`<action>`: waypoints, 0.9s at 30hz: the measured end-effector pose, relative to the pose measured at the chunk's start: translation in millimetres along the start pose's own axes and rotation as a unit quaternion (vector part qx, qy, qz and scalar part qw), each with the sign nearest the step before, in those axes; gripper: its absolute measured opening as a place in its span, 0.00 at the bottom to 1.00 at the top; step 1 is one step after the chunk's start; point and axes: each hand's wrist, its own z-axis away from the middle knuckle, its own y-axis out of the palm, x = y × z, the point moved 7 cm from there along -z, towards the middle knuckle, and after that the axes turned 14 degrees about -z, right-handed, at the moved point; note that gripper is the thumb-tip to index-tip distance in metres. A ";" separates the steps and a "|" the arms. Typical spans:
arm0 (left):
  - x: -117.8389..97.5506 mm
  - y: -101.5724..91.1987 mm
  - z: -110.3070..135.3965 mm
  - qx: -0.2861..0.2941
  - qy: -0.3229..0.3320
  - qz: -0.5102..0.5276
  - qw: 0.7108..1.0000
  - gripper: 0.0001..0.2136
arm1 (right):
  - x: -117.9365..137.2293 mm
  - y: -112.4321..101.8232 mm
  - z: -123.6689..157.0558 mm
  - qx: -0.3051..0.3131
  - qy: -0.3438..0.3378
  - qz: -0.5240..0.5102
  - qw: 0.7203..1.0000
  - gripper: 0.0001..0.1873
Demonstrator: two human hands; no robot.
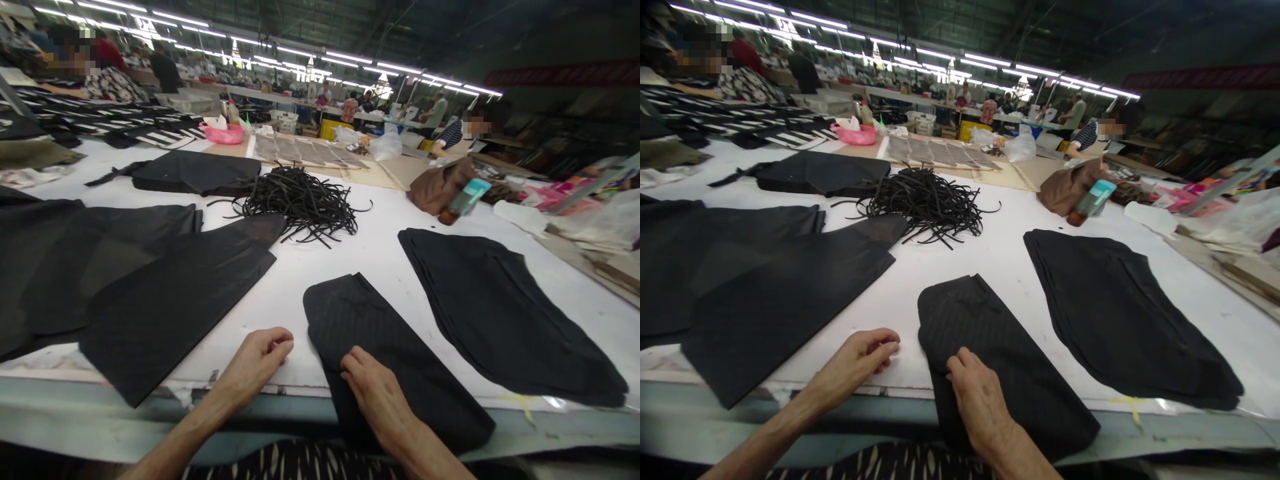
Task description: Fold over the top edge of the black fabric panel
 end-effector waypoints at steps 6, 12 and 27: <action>-1.0 21.5 1.9 0.061 -0.035 0.104 0.992 0.10 | -4.5 -38.4 -15.0 -0.073 0.057 -0.263 0.960 0.08; -19.1 16.8 -4.7 0.025 -0.021 0.251 0.968 0.29 | 7.6 -55.7 -27.8 -0.091 0.081 -0.387 0.914 0.12; -56.3 -2.0 -25.8 -0.055 0.071 0.359 0.929 0.16 | 35.3 -44.6 -39.1 -0.185 0.054 -0.256 0.947 0.20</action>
